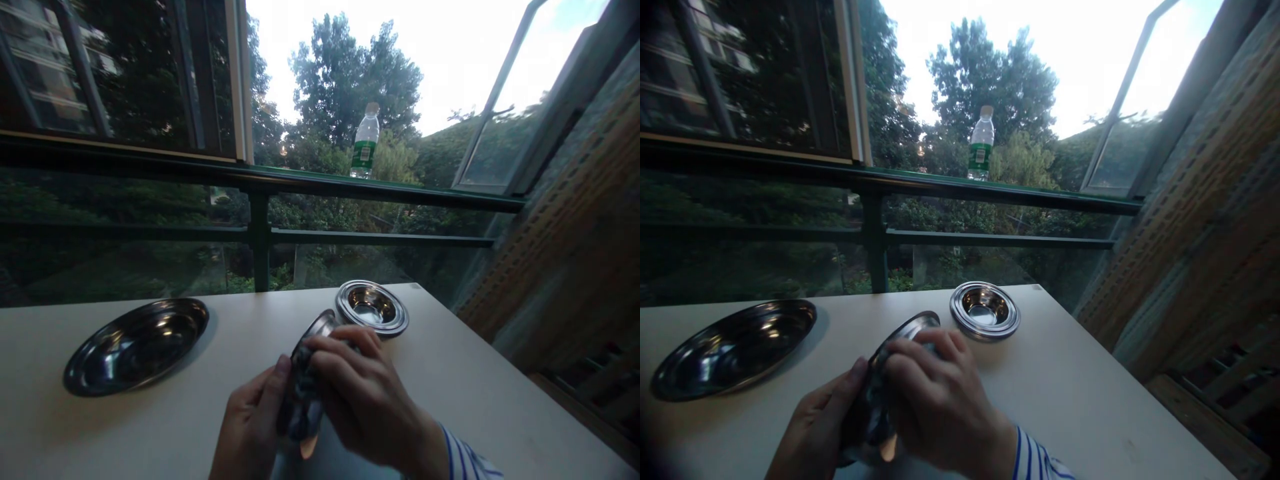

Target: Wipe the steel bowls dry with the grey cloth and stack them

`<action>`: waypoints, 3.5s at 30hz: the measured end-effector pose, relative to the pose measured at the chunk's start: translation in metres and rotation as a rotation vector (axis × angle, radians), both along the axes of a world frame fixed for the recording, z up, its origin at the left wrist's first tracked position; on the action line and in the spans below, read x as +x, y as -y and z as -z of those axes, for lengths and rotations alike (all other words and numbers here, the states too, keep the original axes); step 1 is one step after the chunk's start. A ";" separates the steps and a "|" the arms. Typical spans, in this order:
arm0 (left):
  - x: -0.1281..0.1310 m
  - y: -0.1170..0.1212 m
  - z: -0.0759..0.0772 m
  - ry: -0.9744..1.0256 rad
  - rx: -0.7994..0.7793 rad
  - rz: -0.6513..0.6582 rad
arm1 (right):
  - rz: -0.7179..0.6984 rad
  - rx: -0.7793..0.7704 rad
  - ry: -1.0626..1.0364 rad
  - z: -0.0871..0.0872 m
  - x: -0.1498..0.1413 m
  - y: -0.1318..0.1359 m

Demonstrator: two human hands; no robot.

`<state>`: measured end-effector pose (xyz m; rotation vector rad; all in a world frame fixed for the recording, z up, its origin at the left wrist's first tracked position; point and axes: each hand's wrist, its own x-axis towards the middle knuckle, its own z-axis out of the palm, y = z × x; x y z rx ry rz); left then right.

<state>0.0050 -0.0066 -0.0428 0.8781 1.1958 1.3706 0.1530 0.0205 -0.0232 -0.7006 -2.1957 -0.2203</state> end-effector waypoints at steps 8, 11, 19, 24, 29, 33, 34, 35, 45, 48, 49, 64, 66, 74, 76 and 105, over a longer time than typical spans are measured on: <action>0.000 0.000 -0.001 0.002 0.010 -0.027 | -0.026 0.022 0.052 0.000 0.000 0.002; -0.001 0.001 -0.001 -0.012 -0.004 -0.025 | 0.052 -0.025 -0.061 0.001 0.001 -0.002; -0.005 -0.001 -0.003 0.069 0.044 -0.007 | -0.053 0.143 0.053 0.007 -0.009 0.007; -0.007 -0.004 -0.007 0.085 0.043 -0.008 | 0.029 0.084 -0.034 0.015 -0.007 0.001; -0.009 -0.008 -0.008 0.173 0.038 0.039 | -0.014 0.290 0.045 0.014 -0.018 0.008; -0.010 -0.007 -0.015 0.175 0.033 0.047 | -0.034 0.343 0.066 0.012 -0.024 0.011; -0.010 -0.006 -0.017 0.169 0.025 0.044 | -0.038 0.351 0.073 0.012 -0.024 0.011; -0.010 -0.006 -0.020 0.162 0.016 0.037 | -0.037 0.361 0.080 0.013 -0.024 0.010; -0.012 -0.003 -0.021 0.208 -0.101 0.085 | -0.034 0.436 0.096 0.014 -0.027 0.012; -0.010 -0.006 -0.015 0.229 -0.037 0.113 | -0.005 0.375 0.052 0.011 -0.020 0.010; -0.009 -0.007 -0.013 0.224 -0.005 0.110 | 0.010 0.337 0.023 0.011 -0.018 0.009; -0.008 -0.004 -0.009 0.123 0.026 0.078 | 0.066 0.205 -0.063 0.012 -0.014 0.009; -0.008 -0.004 -0.008 0.129 0.025 0.090 | -0.011 0.283 -0.034 0.012 -0.015 0.009; -0.010 -0.003 -0.010 0.071 0.025 0.060 | 0.017 0.153 -0.072 0.011 -0.010 0.007; -0.009 -0.003 -0.011 0.083 0.036 0.063 | -0.040 0.199 -0.047 0.011 -0.011 0.005; -0.006 -0.001 -0.009 0.034 0.004 0.035 | -0.104 -0.014 -0.132 0.007 0.000 -0.002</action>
